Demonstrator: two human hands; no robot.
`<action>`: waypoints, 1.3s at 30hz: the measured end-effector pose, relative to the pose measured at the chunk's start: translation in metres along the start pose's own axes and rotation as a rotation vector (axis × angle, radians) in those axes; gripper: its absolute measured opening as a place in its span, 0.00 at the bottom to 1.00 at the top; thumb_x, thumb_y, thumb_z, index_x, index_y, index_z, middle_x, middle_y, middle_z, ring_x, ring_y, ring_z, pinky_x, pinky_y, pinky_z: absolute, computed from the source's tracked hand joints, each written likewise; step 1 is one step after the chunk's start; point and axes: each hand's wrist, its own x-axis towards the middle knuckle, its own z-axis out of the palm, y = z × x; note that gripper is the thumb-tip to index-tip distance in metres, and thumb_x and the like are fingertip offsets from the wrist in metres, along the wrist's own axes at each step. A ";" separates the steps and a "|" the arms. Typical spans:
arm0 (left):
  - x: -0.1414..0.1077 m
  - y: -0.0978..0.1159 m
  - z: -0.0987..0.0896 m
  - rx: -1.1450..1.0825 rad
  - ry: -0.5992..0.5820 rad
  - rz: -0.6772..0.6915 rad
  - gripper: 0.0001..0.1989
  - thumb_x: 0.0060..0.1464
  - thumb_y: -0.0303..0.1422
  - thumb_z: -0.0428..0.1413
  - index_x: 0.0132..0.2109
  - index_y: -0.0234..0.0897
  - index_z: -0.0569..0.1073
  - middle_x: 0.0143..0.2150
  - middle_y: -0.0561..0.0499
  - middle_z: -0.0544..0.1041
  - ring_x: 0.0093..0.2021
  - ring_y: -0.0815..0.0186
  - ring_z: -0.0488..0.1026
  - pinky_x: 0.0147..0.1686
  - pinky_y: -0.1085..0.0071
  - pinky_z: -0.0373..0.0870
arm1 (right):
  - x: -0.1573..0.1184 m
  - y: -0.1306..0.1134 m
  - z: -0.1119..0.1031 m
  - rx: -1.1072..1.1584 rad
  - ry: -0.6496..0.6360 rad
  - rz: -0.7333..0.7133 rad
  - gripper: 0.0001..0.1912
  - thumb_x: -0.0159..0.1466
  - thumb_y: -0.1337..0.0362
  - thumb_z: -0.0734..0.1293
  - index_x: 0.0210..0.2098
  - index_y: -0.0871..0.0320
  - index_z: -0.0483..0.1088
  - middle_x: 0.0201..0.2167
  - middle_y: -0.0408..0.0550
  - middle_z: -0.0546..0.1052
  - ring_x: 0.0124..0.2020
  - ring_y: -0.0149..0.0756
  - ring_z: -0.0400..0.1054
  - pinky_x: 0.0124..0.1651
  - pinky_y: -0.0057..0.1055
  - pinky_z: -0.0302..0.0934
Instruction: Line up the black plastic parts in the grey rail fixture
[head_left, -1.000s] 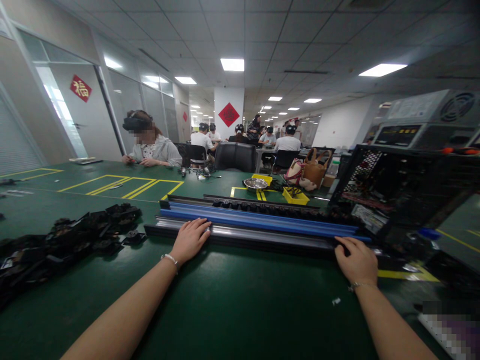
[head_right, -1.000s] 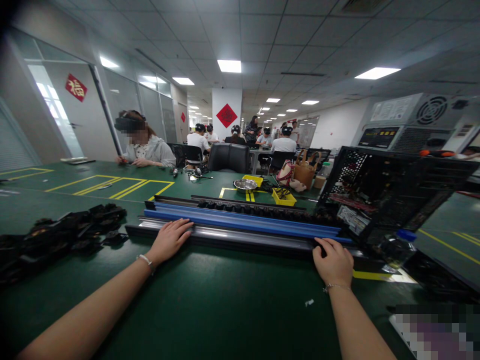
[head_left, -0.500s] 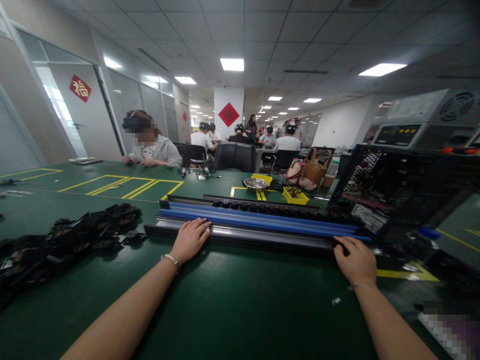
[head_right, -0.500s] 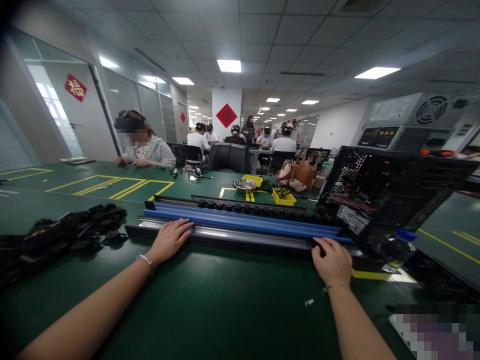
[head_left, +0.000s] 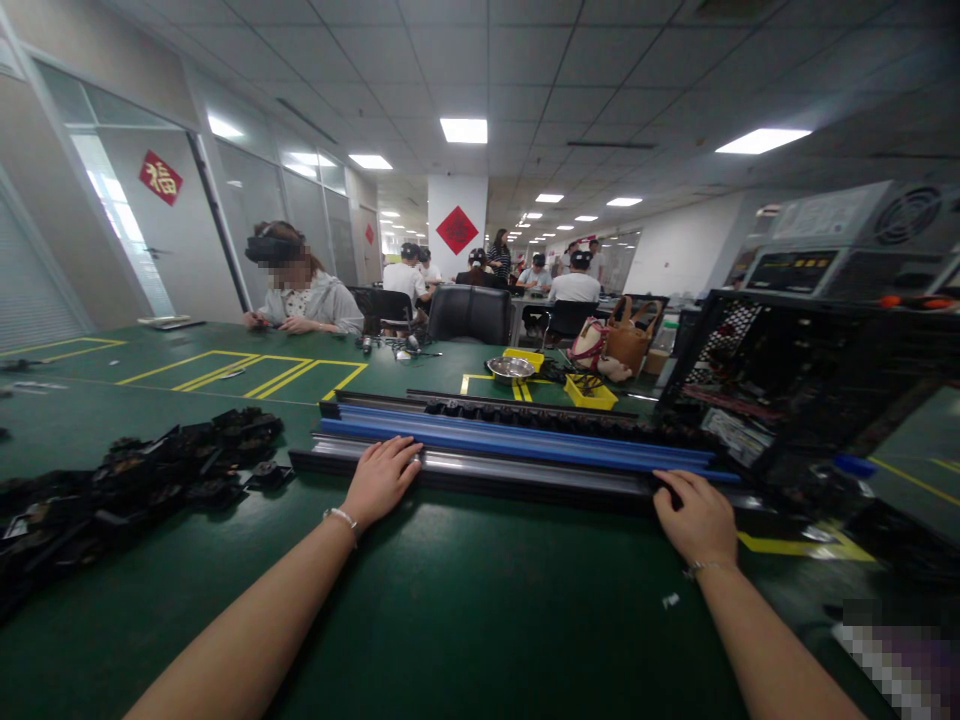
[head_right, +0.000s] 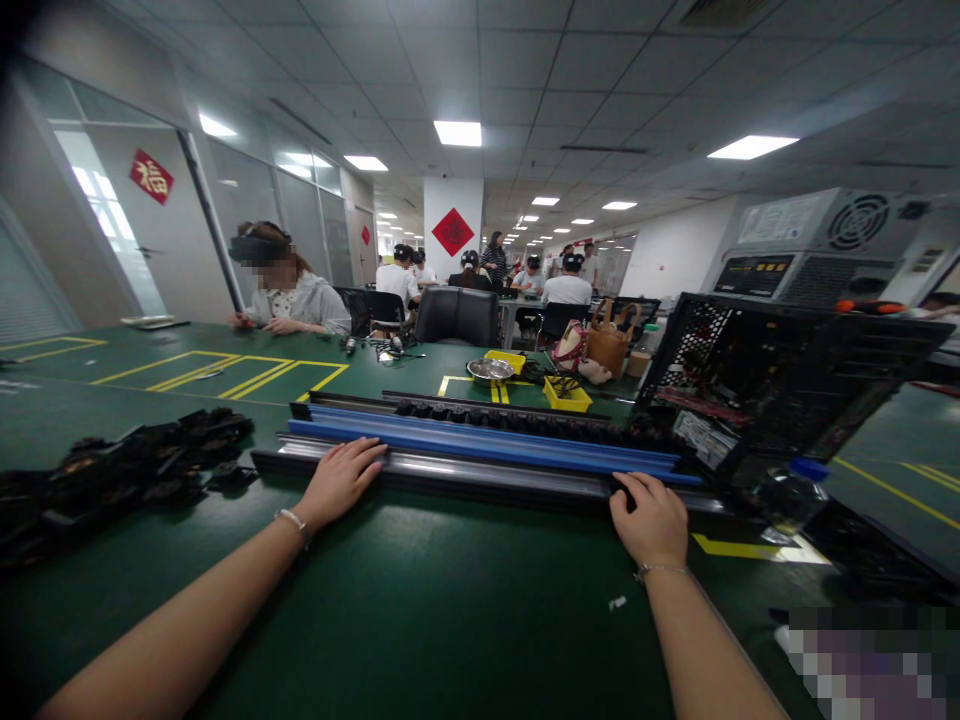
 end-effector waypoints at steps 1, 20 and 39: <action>0.000 0.001 0.000 0.002 -0.001 -0.004 0.21 0.61 0.43 0.40 0.55 0.48 0.68 0.58 0.52 0.68 0.59 0.61 0.61 0.58 0.57 0.54 | 0.000 -0.001 0.001 -0.009 -0.019 0.005 0.18 0.58 0.61 0.57 0.41 0.57 0.73 0.43 0.50 0.72 0.42 0.41 0.67 0.49 0.40 0.59; 0.001 0.046 0.012 0.105 0.070 -0.247 0.22 0.59 0.35 0.39 0.57 0.40 0.66 0.60 0.43 0.65 0.63 0.53 0.54 0.59 0.39 0.39 | 0.003 -0.047 0.000 -0.060 -0.134 0.266 0.19 0.57 0.63 0.57 0.44 0.58 0.72 0.47 0.53 0.70 0.46 0.44 0.64 0.50 0.41 0.57; 0.007 0.094 0.019 0.004 0.065 -0.218 0.22 0.60 0.40 0.39 0.58 0.48 0.65 0.61 0.50 0.64 0.63 0.52 0.53 0.58 0.35 0.35 | 0.002 -0.050 -0.001 -0.012 -0.195 0.339 0.21 0.59 0.60 0.55 0.46 0.57 0.72 0.50 0.54 0.68 0.49 0.45 0.63 0.54 0.42 0.55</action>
